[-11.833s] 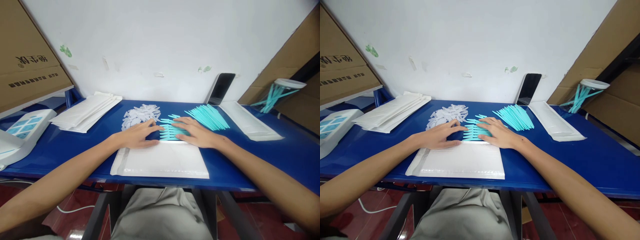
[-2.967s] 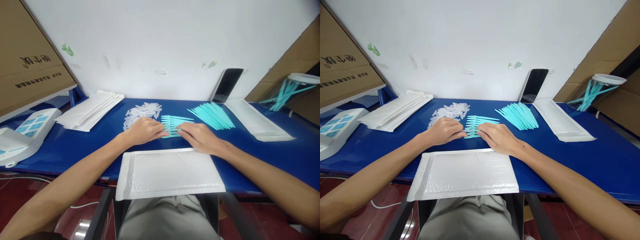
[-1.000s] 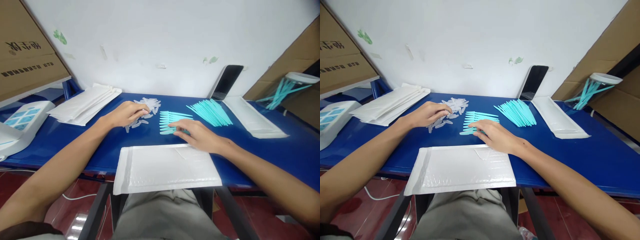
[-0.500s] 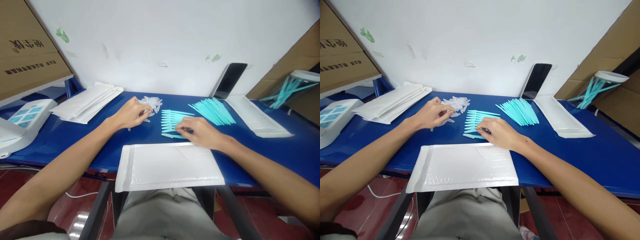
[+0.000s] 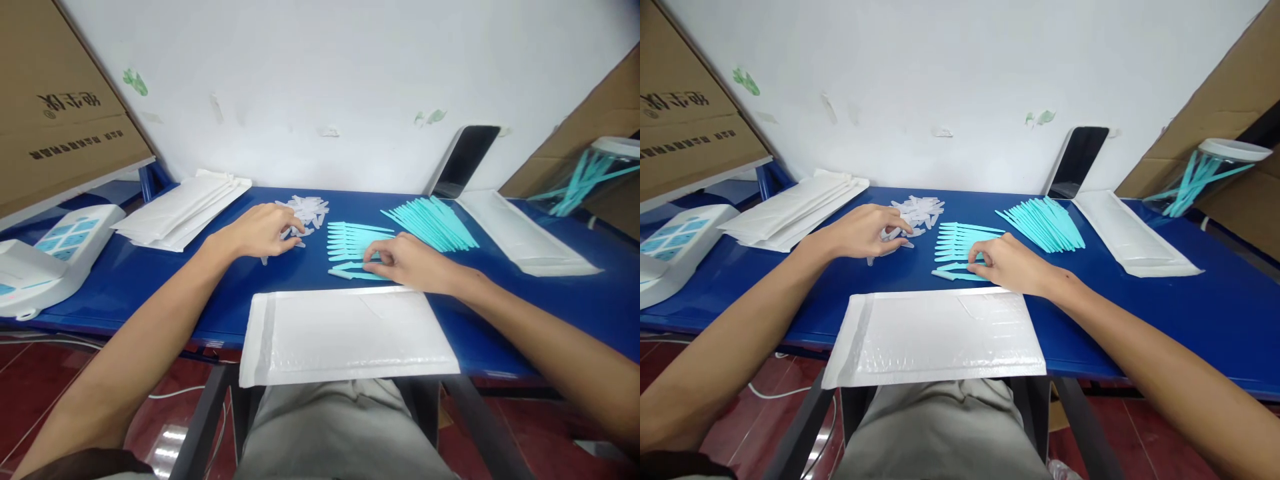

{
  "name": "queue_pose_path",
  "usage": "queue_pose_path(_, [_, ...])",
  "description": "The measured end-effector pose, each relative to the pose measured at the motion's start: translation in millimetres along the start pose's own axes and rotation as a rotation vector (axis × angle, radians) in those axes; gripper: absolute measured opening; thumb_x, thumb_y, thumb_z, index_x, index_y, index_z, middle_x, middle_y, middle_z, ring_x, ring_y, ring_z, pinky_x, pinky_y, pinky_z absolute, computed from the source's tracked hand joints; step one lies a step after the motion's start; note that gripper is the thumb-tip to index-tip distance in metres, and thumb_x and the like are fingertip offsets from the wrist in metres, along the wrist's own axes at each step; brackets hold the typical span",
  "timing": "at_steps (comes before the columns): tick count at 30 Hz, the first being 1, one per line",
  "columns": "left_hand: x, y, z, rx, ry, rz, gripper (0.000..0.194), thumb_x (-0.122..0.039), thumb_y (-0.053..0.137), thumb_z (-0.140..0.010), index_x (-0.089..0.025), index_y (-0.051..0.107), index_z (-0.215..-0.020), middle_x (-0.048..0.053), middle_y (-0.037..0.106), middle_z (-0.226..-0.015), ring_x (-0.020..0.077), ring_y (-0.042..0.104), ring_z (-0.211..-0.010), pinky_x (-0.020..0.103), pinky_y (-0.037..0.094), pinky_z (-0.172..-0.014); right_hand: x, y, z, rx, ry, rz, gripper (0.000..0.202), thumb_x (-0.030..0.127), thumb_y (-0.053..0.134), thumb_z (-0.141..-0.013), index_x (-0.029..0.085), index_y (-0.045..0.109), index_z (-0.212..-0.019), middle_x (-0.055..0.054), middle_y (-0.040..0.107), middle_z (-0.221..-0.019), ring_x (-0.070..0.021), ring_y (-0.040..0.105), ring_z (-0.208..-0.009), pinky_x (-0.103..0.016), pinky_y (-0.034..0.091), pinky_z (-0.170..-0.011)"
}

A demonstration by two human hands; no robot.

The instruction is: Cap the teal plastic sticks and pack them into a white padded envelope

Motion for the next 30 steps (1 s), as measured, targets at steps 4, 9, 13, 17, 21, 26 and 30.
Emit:
queue_pose_path(4, [4.2,4.0,-0.2,0.092,0.02,0.033,0.028,-0.038,0.062,-0.093,-0.026,0.082,-0.108,0.006,0.074,-0.095,0.0188,0.066,-0.08,0.028,0.04,-0.068,-0.1,-4.0,2.8,0.074,0.063,-0.078,0.023,0.04,0.06,-0.096,0.021,0.069,-0.088,0.009,0.045,-0.047,-0.0115,0.04,-0.042,-0.029,0.03,-0.055])
queue_pose_path(9, [1.3,11.0,-2.9,0.091,0.008,0.118,0.02,-0.03,0.061,-0.094,-0.022,0.079,-0.097,0.004,0.072,-0.093,0.0161,0.065,-0.077,0.026,0.043,-0.07,1.4,-7.6,5.5,0.087,0.076,-0.093,0.017,0.034,0.061,-0.094,0.021,0.066,-0.085,0.009,0.044,-0.048,-0.0116,0.04,-0.044,-0.029,0.03,-0.054])
queue_pose_path(13, [-7.2,14.9,-4.4,-0.05,0.069,0.118,0.022,-0.03,0.056,-0.099,-0.02,0.075,-0.096,0.007,0.069,-0.104,0.0177,0.066,-0.085,0.028,0.047,-0.076,2.1,-11.6,5.7,-0.032,0.038,-0.069,0.018,0.036,0.061,-0.096,0.022,0.066,-0.087,0.006,0.048,-0.055,-0.0131,0.043,-0.049,-0.029,0.033,-0.056])
queue_pose_path(17, [-14.3,14.2,-5.7,-0.283,0.112,0.226,0.022,-0.032,0.055,-0.102,-0.019,0.072,-0.103,0.007,0.071,-0.106,0.0171,0.066,-0.087,0.03,0.05,-0.081,0.8,-16.0,6.1,-0.301,-0.12,-0.005,0.015,0.034,0.06,-0.098,0.022,0.066,-0.091,-0.005,0.065,-0.092,-0.0198,0.059,-0.079,-0.033,0.044,-0.073])
queue_pose_path(21, [-19.5,17.1,-8.7,-0.503,-0.017,0.466,0.033,-0.034,0.057,-0.101,-0.018,0.068,-0.128,0.006,0.07,-0.098,0.0124,0.065,-0.071,0.028,0.055,-0.074,-4.2,-11.5,5.1,-0.401,-0.188,0.003,0.01,0.029,0.052,-0.103,0.023,0.058,-0.098,-0.006,0.067,-0.096,-0.0207,0.061,-0.085,-0.035,0.045,-0.078])
queue_pose_path(26, [-33.5,26.9,-15.2,-0.457,-0.177,1.013,0.037,-0.045,0.075,-0.089,-0.014,0.074,-0.11,0.008,0.075,-0.094,0.0198,0.076,-0.082,0.032,0.062,-0.077,-5.6,-2.3,1.7,-0.398,-0.162,-0.025,0.013,0.029,0.044,-0.107,0.022,0.055,-0.106,-0.005,0.067,-0.092,-0.0186,0.059,-0.074,-0.033,0.045,-0.07])
queue_pose_path(30, [-44.2,29.1,-17.7,-0.402,-0.195,1.161,0.034,-0.043,0.086,-0.078,-0.014,0.073,-0.091,0.007,0.078,-0.086,0.0202,0.077,-0.08,0.032,0.064,-0.079,-1.3,0.1,1.6,-0.395,-0.204,-0.004,0.022,0.029,0.042,-0.107,0.02,0.06,-0.116,-0.009,0.069,-0.103,-0.0216,0.064,-0.086,-0.034,0.047,-0.076])
Point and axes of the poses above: each hand's wrist, its own z-axis away from the middle knuckle, its own y-axis out of the palm, x = y × z, the point moved 2 cm from there along -z, towards the middle knuckle
